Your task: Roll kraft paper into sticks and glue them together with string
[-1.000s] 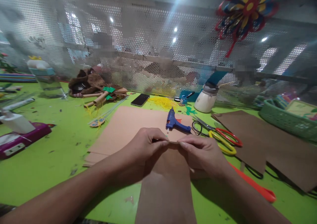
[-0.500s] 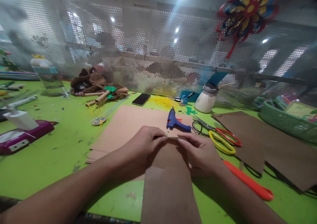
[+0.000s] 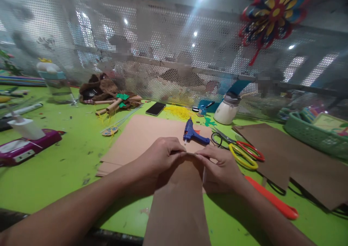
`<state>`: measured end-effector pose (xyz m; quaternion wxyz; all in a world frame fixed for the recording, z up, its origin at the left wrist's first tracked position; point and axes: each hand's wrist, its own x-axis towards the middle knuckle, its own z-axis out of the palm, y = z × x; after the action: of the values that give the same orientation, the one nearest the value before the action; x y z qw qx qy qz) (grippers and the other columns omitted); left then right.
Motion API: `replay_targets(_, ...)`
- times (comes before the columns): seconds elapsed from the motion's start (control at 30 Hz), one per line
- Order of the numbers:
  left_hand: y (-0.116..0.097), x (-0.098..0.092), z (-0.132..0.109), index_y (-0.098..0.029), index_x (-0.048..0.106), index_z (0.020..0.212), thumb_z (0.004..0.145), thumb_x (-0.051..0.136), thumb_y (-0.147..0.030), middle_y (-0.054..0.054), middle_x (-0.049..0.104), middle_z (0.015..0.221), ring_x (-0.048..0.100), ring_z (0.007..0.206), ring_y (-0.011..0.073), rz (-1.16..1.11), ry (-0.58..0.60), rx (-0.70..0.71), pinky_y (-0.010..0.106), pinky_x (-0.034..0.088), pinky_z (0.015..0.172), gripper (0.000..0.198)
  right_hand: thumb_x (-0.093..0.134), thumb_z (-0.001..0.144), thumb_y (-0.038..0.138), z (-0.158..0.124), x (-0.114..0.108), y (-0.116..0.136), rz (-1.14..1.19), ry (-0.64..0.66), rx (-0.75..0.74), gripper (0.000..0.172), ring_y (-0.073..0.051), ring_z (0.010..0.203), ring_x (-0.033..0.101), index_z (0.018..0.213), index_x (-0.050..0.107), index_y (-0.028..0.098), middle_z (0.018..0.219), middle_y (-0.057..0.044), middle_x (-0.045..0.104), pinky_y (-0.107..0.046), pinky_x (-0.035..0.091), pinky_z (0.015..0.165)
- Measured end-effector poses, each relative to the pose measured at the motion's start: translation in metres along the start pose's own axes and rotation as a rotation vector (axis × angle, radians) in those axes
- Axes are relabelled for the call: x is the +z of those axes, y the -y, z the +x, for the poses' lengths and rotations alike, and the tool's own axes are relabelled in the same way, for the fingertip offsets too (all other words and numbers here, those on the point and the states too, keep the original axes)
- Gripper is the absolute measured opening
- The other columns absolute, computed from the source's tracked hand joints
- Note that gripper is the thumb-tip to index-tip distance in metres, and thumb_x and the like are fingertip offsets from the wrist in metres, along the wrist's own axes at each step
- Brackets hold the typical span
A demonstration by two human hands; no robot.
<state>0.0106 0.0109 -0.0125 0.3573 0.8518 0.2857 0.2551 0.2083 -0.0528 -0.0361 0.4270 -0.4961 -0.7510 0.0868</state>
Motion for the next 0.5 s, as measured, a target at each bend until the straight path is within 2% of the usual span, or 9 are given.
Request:
replay_targets(0.07,0.003,-0.002,0.002,-0.016,0.069,0.084,0.084,0.055,-0.037,0.004,0.066,0.086,0.058,0.075,0.0152,-0.124,-0.057,-0.051,0.022,0.043,0.063,0.025,0.057,0.083,0.017,-0.001,-0.001,0.0,0.003,0.001,-0.019,0.015,-0.016,0.063,0.06,0.078,0.071,0.017,0.068,-0.004,0.066,-0.027,0.045,0.058)
replay_targets(0.17,0.008,-0.014,0.005,-0.016,0.061,0.113,0.081,0.059,-0.04,0.006,0.068,0.092,0.061,0.081,0.018,-0.182,0.105,-0.117,0.025,0.045,0.069,0.041,0.055,0.084,0.018,-0.001,-0.003,0.0,0.012,-0.005,-0.027,0.017,-0.017,0.063,0.06,0.078,0.071,0.017,0.068,-0.005,0.067,-0.028,0.046,0.059)
replay_targets(0.23,0.008,-0.024,0.007,-0.014,0.062,0.112,0.082,0.057,-0.041,0.007,0.068,0.094,0.061,0.083,0.0181,-0.177,0.178,-0.129,0.026,0.045,0.073,0.041,0.054,0.085,0.019,0.0,-0.005,0.0,0.006,0.001,-0.019,0.018,-0.018,0.066,0.062,0.08,0.071,0.017,0.071,-0.006,0.069,-0.029,0.047,0.061)
replay_targets(0.33,0.007,-0.033,0.008,-0.013,0.069,0.098,0.084,0.053,-0.042,0.006,0.068,0.084,0.059,0.075,0.016,-0.209,0.238,-0.132,0.025,0.044,0.07,0.036,0.053,0.085,0.02,0.0,-0.006,0.0,-0.004,0.001,-0.017,0.019,-0.019,0.068,0.063,0.081,0.072,0.019,0.074,-0.006,0.07,-0.031,0.048,0.063)
replay_targets(0.4,0.007,-0.032,0.008,-0.012,0.07,0.094,0.083,0.054,-0.041,0.005,0.068,0.077,0.058,0.071,0.015,-0.248,0.217,-0.155,0.025,0.044,0.068,0.034,0.053,0.085,0.021,0.001,-0.006,0.0,-0.001,-0.004,-0.028,0.019,-0.019,0.067,0.062,0.081,0.072,0.019,0.073,-0.006,0.07,-0.03,0.048,0.062)
replay_targets(0.5,0.007,-0.028,0.008,-0.013,0.071,0.094,0.08,0.059,-0.037,0.005,0.069,0.078,0.057,0.072,0.0146,-0.286,0.152,-0.181,0.025,0.044,0.069,0.03,0.055,0.085,0.022,0.001,-0.006,-0.002,0.011,-0.013,-0.044,0.018,-0.018,0.064,0.062,0.08,0.072,0.02,0.069,-0.005,0.069,-0.029,0.047,0.058)
